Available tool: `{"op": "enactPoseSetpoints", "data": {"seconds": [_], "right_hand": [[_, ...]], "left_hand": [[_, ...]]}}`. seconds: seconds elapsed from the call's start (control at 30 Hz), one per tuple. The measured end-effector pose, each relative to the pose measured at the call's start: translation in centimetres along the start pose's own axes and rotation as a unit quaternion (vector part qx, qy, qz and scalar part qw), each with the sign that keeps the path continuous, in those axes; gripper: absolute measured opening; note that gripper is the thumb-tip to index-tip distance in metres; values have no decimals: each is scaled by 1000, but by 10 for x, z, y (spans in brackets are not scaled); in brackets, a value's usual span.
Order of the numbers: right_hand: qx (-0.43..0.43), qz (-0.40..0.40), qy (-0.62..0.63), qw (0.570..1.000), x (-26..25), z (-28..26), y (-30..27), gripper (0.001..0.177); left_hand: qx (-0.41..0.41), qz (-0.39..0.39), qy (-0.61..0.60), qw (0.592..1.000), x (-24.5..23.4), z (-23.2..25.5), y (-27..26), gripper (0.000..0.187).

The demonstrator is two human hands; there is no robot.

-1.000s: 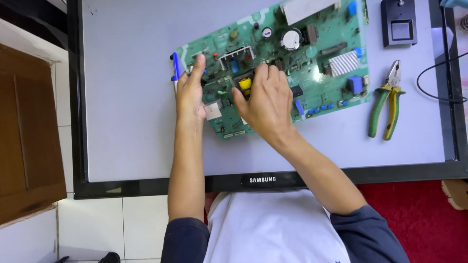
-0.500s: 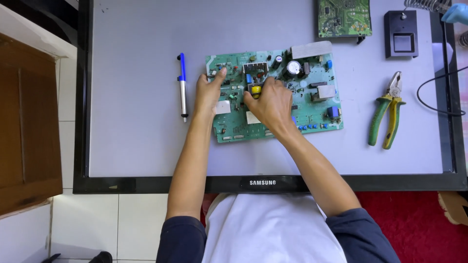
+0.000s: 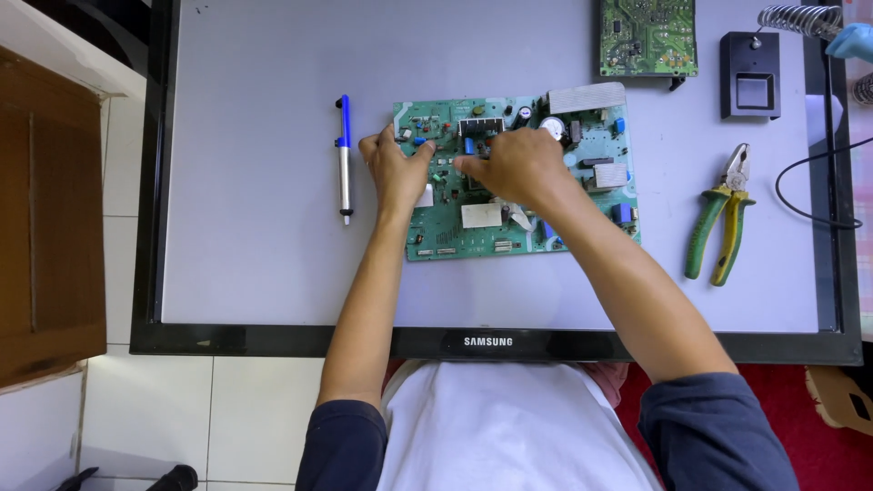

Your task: The person works on a green circuit board placed on a white surface, using their hands to touch and manipulate various components. They flip the board over to inspect the back and then return to the front side to continue handling the electronic parts.

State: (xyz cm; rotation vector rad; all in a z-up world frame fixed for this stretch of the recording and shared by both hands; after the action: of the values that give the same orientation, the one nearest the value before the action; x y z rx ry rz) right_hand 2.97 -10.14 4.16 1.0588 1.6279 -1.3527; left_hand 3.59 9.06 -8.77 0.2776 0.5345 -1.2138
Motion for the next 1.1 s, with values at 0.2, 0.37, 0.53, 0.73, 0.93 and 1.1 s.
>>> {"op": "enactPoseSetpoints", "data": {"seconds": [0.2, 0.37, 0.53, 0.73, 0.93, 1.1], "right_hand": [[-25, 111, -214, 970, 65, -21, 29, 72], [7, 109, -214, 971, 83, -20, 47, 61], [-99, 288, -204, 930, 91, -1, 43, 48], [7, 129, -169, 977, 82, -17, 45, 52], [82, 130, -175, 973, 74, -20, 45, 44], [1, 99, -104, 990, 60, -13, 38, 47]], "left_hand": [[67, 13, 59, 996, -9, 17, -12, 72], [196, 22, 92, 976, -21, 31, -60, 53], [287, 36, 92, 953, -11, 21, -79, 42], [328, 65, 112, 936, -3, 9, -76, 39], [333, 57, 123, 933, -3, 6, -74, 38], [332, 46, 130, 933, -4, 7, -74, 37]]}}
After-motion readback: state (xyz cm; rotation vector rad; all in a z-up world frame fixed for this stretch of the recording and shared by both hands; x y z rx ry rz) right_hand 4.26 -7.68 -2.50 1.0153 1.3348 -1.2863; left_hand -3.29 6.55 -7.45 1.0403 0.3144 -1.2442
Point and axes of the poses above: each hand's wrist, its own y-axis towards the middle knuckle, its own x-axis out of the palm, z = x × y, the point moved 2 cm from there along y, towards the middle knuckle, and after that the axes turned 4 degrees about x, right-handed, at the moved point
